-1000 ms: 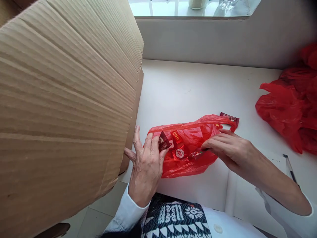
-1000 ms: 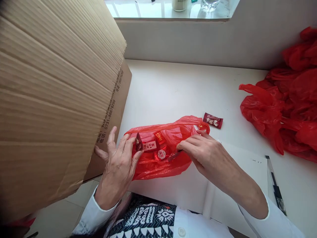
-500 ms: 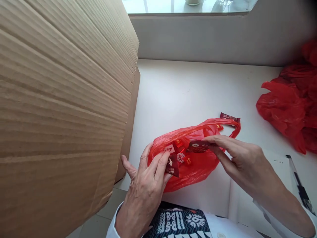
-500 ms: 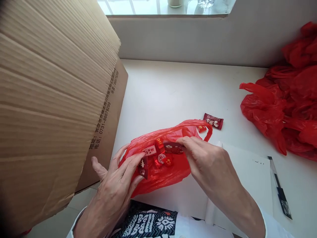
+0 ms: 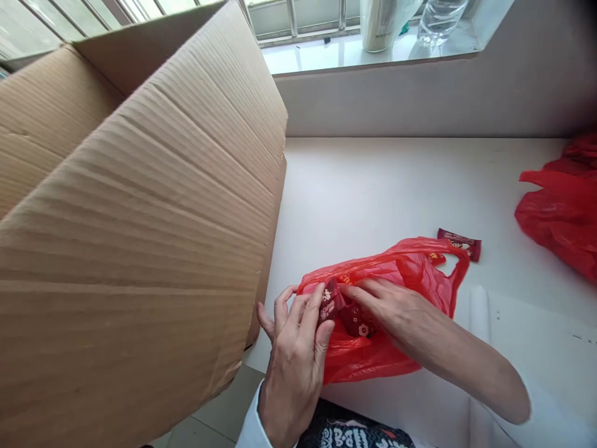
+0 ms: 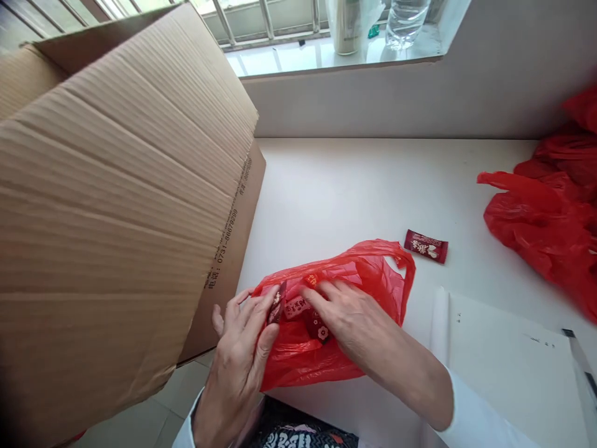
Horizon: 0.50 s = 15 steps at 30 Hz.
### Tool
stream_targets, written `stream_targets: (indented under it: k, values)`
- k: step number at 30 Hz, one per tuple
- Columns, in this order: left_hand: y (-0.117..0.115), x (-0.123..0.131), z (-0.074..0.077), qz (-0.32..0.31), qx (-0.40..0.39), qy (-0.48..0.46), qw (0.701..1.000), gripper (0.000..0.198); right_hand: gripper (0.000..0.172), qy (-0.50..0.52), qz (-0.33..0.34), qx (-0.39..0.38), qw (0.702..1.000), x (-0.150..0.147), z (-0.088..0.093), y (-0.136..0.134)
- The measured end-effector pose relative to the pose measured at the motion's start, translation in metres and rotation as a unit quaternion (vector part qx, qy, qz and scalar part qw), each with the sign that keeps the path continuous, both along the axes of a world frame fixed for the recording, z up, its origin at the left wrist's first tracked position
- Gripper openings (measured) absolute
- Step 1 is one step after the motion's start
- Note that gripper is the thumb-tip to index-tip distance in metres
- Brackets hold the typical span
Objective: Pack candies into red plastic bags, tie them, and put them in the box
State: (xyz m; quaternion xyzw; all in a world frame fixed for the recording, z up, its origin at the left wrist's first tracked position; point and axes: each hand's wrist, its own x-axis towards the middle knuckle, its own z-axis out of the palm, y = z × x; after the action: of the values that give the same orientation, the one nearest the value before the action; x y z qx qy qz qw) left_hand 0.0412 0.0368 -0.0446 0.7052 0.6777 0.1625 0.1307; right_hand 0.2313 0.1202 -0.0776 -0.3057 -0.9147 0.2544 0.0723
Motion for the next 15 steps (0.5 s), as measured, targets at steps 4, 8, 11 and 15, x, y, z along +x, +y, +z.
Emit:
stream_targets:
  k: [4,8,11,15]
  values:
    - [0.007,0.011,-0.007,-0.005,0.048,0.057,0.997,0.039,0.046,0.0,-0.076,0.046,0.996,0.013,0.005,-0.009]
    - [0.02,0.022,-0.015,0.003,0.074,0.145,0.987,0.04,0.042,0.059,-0.132,0.113,0.983,0.025,0.024,-0.014]
    - [0.028,0.023,-0.02,-0.006,0.085,0.161,0.983,0.039,0.036,0.071,-0.181,0.127,0.973,0.031,0.041,-0.014]
    - [0.034,0.014,-0.038,-0.004,0.103,-0.006,0.995,0.052,0.029,-0.007,-0.143,0.058,0.988,0.019,0.053,-0.005]
